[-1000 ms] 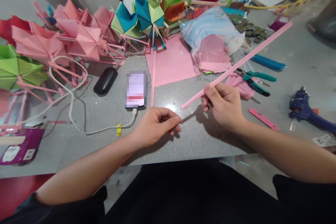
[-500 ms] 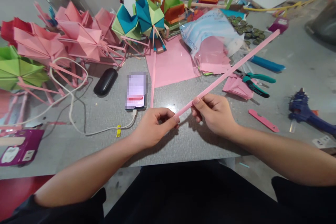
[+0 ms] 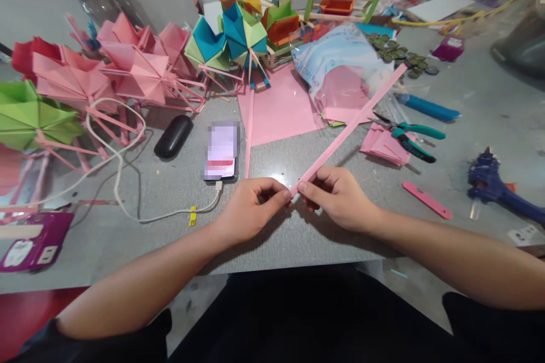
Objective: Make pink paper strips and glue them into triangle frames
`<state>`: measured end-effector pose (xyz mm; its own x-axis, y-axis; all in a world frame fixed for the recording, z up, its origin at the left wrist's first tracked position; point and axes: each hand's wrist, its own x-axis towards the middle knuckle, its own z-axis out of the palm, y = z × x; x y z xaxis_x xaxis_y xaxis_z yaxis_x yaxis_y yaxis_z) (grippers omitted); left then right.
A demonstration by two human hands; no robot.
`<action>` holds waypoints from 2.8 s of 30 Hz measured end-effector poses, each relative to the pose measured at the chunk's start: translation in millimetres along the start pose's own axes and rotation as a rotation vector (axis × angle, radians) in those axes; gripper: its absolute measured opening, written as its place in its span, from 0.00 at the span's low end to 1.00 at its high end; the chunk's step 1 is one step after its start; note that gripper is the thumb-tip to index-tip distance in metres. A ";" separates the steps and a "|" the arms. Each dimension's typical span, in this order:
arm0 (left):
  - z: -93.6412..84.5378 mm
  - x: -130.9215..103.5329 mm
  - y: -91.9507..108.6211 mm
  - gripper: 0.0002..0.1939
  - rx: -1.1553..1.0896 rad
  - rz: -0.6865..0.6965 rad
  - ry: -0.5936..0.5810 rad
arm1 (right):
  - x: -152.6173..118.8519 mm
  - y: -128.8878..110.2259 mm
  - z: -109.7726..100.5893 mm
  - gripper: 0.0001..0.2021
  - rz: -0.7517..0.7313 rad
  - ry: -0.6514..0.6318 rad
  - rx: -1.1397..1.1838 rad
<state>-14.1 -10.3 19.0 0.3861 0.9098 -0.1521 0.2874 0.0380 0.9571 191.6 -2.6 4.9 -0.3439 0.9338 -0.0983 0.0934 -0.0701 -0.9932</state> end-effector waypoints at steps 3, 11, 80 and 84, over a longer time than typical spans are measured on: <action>0.2 -0.3 -0.4 0.13 0.060 -0.005 0.026 | -1.3 0.4 1.6 0.17 0.052 -0.036 0.005; -6.0 0.3 -2.9 0.13 0.106 -0.020 0.110 | 4.1 -1.8 -7.5 0.13 0.145 -0.098 0.076; 0.9 -2.9 -8.9 0.13 0.165 -0.003 0.097 | 5.8 5.6 1.2 0.21 0.308 -0.126 0.174; 1.2 -2.1 -9.1 0.13 0.152 -0.015 0.116 | 7.0 6.5 -2.2 0.24 0.307 -0.167 0.150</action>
<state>-16.4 -13.2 10.4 0.2801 0.9514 -0.1278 0.4249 -0.0035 0.9052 191.9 4.3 -2.2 -0.4701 0.7922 -0.3891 0.0824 -0.3995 -0.9130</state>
